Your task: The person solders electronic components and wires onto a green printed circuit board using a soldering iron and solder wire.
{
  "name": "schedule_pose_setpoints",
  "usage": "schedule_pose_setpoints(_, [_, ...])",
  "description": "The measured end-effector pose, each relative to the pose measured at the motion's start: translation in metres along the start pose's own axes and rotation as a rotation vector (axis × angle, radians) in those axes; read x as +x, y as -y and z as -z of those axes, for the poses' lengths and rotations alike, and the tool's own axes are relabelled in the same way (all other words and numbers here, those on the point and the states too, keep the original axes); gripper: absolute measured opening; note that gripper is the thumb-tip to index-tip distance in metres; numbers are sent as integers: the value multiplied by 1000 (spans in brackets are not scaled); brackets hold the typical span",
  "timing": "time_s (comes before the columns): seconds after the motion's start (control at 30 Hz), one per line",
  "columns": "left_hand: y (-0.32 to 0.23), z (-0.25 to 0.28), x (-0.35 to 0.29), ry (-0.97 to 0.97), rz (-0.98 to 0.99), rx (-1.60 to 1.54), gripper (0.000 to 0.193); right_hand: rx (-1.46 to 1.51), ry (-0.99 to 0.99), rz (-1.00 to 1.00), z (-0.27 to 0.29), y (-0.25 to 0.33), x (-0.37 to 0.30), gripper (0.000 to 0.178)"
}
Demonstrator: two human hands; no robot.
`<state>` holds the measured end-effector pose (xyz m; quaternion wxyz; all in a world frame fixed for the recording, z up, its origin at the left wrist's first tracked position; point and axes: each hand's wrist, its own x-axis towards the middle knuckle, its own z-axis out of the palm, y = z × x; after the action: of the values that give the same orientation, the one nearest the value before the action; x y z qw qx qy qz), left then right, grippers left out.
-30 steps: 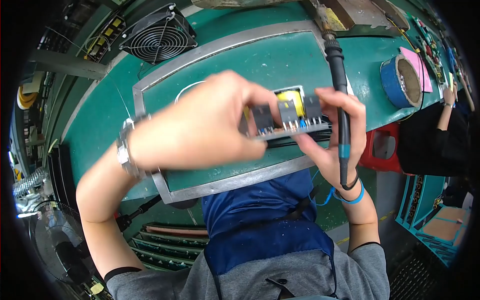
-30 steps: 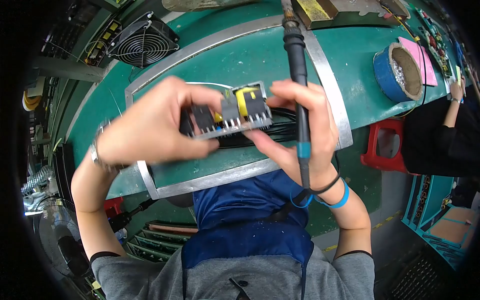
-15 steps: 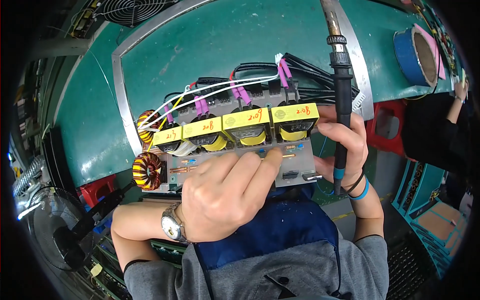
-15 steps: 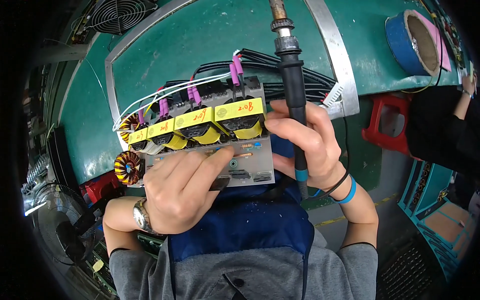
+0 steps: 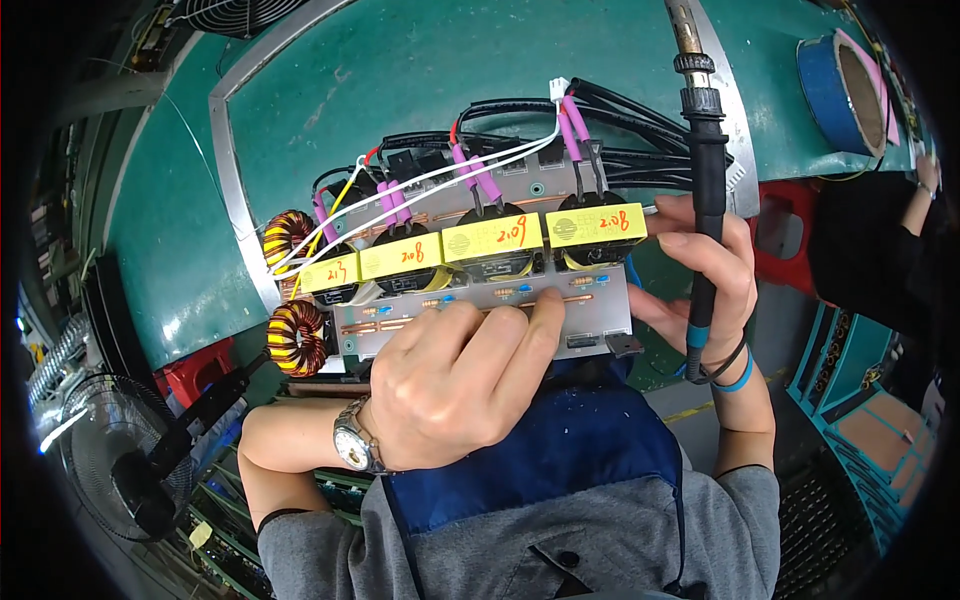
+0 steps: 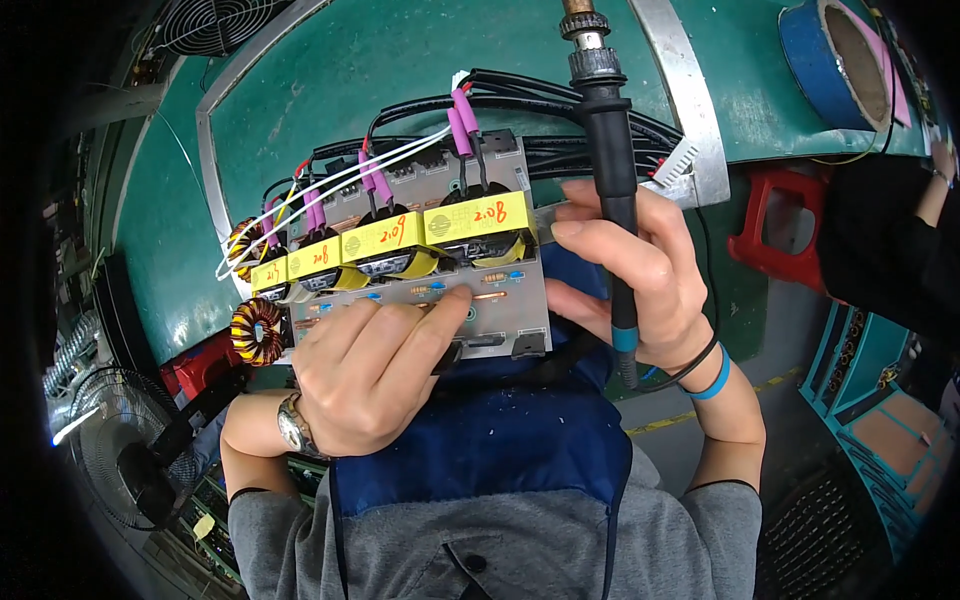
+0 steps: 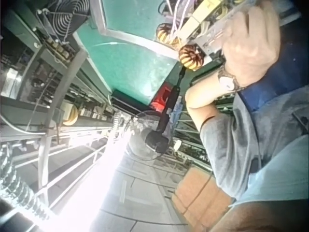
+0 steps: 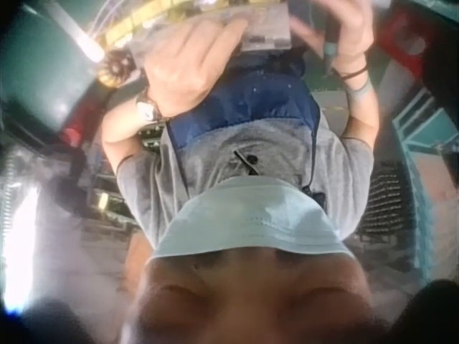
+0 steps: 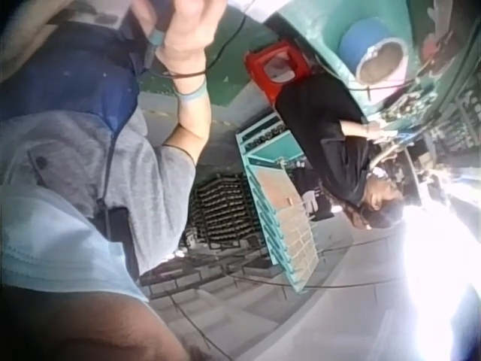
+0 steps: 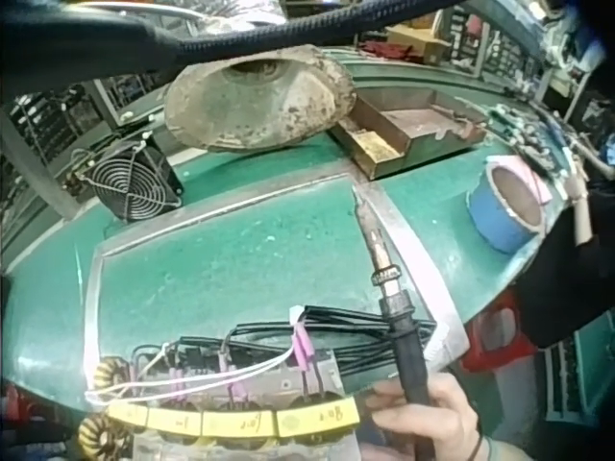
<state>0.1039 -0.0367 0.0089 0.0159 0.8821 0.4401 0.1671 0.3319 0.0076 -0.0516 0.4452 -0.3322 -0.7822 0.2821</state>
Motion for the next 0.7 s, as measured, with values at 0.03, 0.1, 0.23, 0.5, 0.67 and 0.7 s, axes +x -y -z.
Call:
schedule_pose_setpoints(0.03, [0, 0, 0, -1, 3, -3, 30, -1, 4, -1, 2, 1, 0, 53])
schedule_pose_setpoints(0.1, [0, 1, 0, 0, -13, -8, 31, -76, -11, -2, 7, 5, -1, 52])
schedule_pose_setpoints(0.23, [0, 5, 2, -55, -26, 9, 32, -224, -26, 25, 49, 9, 3, 39])
schedule_pose_setpoints(0.5, [-7, 13, -2, 80, 27, -79, 54, 376, -893, -223, 105, -79, 132, 22])
schedule_pose_setpoints(0.67, [-9, 7, -3, 52, 19, -72, 47, 1087, -903, -572, 133, -150, 168, 43])
schedule_pose_setpoints(0.7, [-10, 6, -3, 60, 26, -78, 47, 1087, -901, -585, 140, -160, 167, 43])
